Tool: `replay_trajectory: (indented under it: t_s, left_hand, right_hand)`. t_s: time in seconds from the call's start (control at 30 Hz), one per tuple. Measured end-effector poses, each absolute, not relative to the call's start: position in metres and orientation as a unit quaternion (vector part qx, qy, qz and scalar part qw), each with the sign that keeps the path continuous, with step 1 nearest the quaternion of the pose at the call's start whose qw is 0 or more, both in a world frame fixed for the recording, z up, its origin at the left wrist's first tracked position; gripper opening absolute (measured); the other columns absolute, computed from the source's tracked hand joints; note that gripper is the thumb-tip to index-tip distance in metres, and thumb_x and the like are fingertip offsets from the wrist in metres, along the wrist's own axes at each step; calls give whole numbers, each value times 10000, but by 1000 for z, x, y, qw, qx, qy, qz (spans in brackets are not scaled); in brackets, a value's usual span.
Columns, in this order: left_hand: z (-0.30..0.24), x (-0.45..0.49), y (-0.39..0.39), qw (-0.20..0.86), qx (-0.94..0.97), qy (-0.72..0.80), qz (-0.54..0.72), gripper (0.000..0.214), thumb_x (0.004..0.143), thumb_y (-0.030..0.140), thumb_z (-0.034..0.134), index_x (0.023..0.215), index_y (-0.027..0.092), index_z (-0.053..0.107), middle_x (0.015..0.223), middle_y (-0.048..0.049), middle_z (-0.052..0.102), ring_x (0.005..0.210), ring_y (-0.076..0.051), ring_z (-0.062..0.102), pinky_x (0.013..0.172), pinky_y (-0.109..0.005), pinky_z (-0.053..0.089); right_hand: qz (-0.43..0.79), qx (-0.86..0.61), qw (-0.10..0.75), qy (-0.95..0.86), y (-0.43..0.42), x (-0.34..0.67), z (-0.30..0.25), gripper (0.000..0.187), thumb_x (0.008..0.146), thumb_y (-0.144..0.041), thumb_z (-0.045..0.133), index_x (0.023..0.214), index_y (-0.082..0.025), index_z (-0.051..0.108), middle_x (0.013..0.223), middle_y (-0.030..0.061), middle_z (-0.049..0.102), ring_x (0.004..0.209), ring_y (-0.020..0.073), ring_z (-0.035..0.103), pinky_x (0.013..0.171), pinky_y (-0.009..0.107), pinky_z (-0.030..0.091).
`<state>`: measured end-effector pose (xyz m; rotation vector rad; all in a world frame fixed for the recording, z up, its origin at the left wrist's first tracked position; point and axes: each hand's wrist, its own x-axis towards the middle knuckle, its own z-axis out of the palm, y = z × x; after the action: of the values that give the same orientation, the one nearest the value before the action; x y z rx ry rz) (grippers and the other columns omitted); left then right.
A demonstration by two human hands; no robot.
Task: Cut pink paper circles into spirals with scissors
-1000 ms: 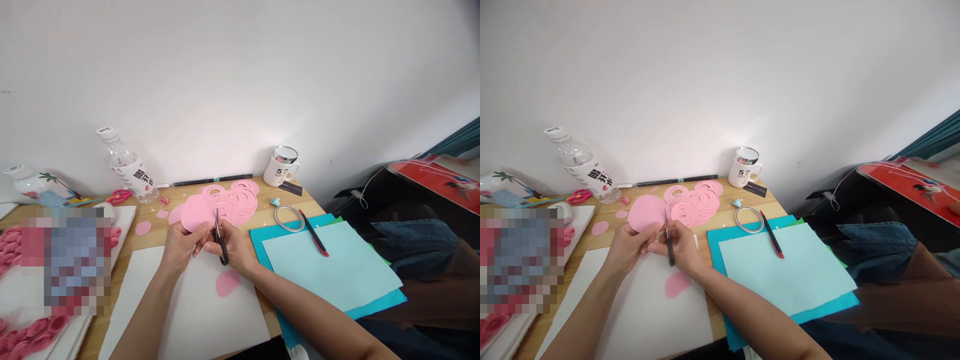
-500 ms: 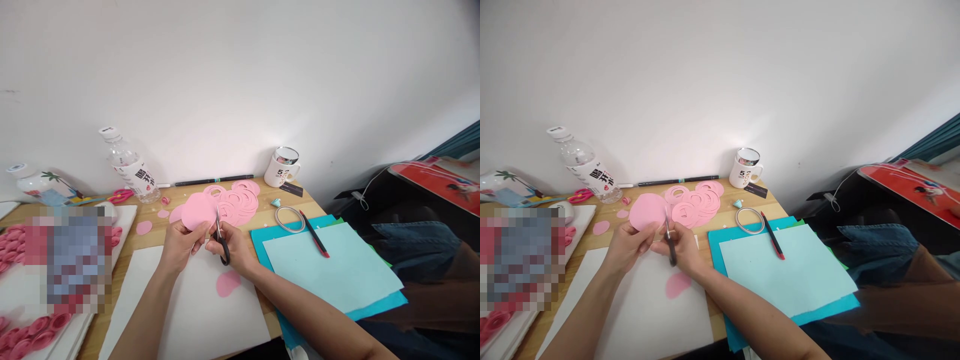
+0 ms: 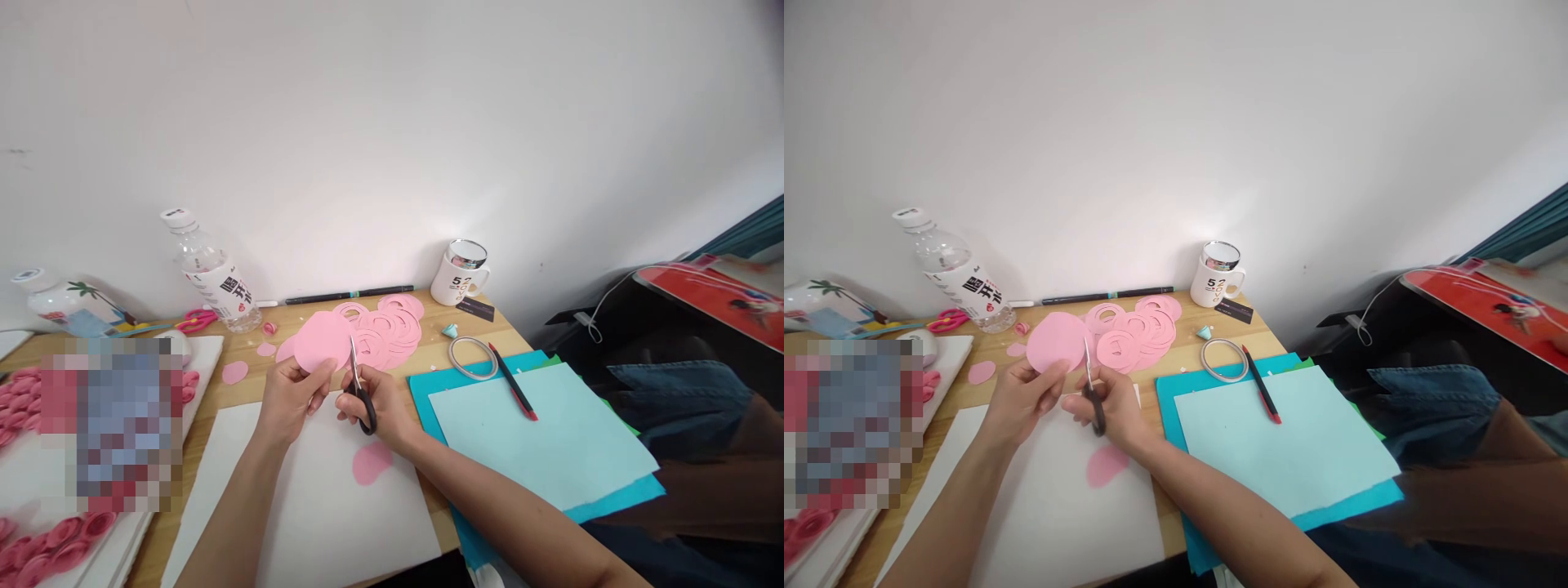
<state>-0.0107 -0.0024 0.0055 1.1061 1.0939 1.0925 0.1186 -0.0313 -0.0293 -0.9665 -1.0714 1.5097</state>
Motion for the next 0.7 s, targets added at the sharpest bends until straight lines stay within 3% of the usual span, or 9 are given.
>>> replay_trajectory:
  t_s: [0.13, 0.5, 0.7]
  left_hand:
    - [5, -10, -3, 609, 468, 445, 460, 327, 727, 362, 594, 492, 150, 516, 444, 36, 506, 275, -42, 353, 289, -208, 236]
    - [6, -8, -5, 582, 475, 487, 444, 288, 632, 235, 653, 405, 140, 503, 370, 40, 459, 275, -30, 332, 286, -188, 215]
    - [7, -9, -5, 579, 483, 486, 442, 285, 635, 227, 646, 407, 139, 498, 355, 47, 435, 275, -28, 323, 290, -182, 210]
  right_hand:
    - [631, -396, 494, -448, -32, 116, -34, 419, 526, -417, 772, 742, -181, 501, 461, -77, 484, 401, 78, 446, 398, 207, 366]
    - [619, -366, 510, -472, -29, 120, -33, 480, 522, -385, 794, 826, -192, 476, 638, -40, 483, 547, 91, 417, 479, 209, 328]
    - [615, -361, 509, -482, -29, 120, -33, 474, 535, -390, 784, 820, -188, 464, 601, -57, 452, 510, 77, 358, 458, 201, 279]
